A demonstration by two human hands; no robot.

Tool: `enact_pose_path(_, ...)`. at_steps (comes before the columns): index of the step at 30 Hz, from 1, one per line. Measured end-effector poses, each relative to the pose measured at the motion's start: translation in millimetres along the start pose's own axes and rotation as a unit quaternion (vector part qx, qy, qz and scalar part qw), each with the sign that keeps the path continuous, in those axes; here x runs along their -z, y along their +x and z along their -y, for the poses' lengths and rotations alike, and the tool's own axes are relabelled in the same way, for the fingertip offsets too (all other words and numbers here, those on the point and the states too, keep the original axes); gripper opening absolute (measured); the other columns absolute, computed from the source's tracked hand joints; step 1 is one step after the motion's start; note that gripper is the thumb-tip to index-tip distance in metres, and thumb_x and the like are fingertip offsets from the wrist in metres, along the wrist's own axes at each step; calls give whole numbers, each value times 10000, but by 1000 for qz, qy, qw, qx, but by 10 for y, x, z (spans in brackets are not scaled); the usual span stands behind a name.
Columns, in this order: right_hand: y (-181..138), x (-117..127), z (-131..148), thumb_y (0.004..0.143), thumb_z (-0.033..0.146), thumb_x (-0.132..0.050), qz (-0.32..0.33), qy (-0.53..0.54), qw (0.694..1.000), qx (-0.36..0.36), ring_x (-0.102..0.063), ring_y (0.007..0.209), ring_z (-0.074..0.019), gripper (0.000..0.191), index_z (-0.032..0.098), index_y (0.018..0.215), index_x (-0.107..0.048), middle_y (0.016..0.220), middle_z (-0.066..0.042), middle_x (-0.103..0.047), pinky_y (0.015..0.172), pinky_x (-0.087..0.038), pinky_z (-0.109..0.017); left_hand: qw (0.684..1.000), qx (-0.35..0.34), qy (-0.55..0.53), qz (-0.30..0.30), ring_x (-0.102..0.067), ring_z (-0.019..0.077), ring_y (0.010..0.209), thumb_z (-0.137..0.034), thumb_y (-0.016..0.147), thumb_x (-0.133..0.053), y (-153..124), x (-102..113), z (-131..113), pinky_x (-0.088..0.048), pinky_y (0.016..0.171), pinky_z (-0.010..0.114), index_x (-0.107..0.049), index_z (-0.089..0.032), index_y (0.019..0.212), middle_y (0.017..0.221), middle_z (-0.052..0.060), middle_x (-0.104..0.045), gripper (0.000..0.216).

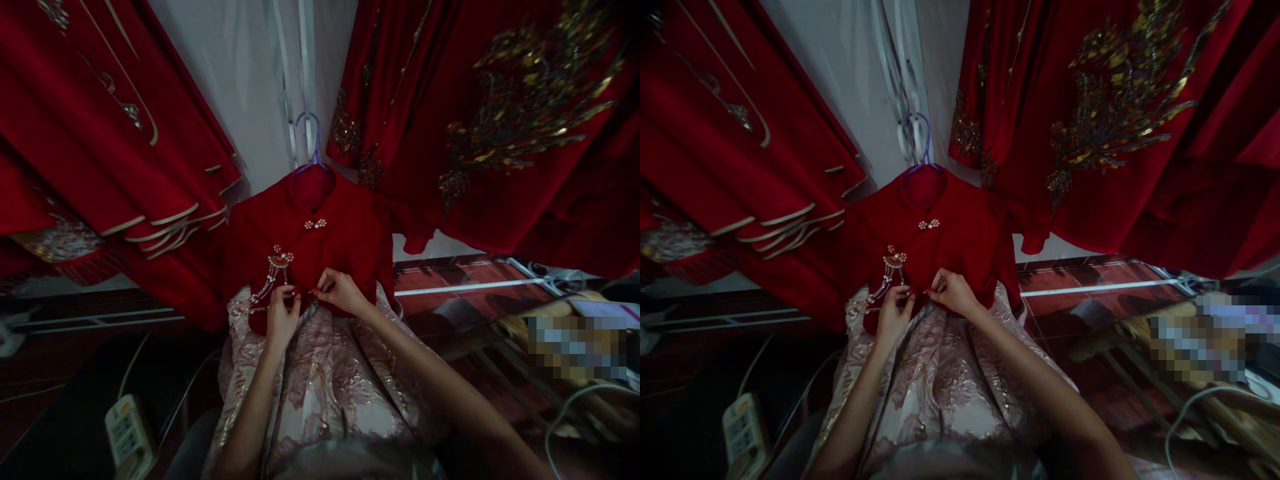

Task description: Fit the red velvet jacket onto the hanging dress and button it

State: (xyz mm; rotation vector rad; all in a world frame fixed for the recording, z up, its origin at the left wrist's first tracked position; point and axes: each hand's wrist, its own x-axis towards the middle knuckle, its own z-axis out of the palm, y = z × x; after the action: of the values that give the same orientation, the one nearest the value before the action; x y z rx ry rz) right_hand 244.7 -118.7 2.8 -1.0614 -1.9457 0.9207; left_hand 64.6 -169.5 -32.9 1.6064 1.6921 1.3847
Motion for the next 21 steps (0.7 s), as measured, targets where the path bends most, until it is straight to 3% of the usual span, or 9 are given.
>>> enact_pose_path(7, 23, -6, 13, 660, 301, -763, 12, 94, 995, -13, -627, 674, -125, 327, 178, 897, -573, 748, -2, -641, 634, -513, -232, 991, 45, -130, 4, -628, 133, 769, -238, 736, -634, 20, -56, 11, -514, 688, 253, -529, -185, 980, 828, 25, -622, 271)
enact_pose_path(15, -42, -138, 143, 732, 262, -706, -43, 74, 996, -15, -633, 699, -123, 246, 186, 926, -575, 755, 0, -643, 633, -513, -224, 974, 89, -207, 8, -670, 153, 782, -212, 659, -706, -14, -122, -99, -541, 764, 290, -613, -135, 918, 832, 72, -691, 285)
enact_pose_path(21, -60, -171, 190, 768, 229, -663, -74, 54, 996, -10, -632, 708, -114, 188, 196, 931, -574, 770, 7, -639, 642, -515, -215, 977, 78, -200, -3, -687, 164, 781, -240, 676, -701, -12, -101, -117, -550, 762, 294, -669, -136, 877, 859, 83, -719, 228)
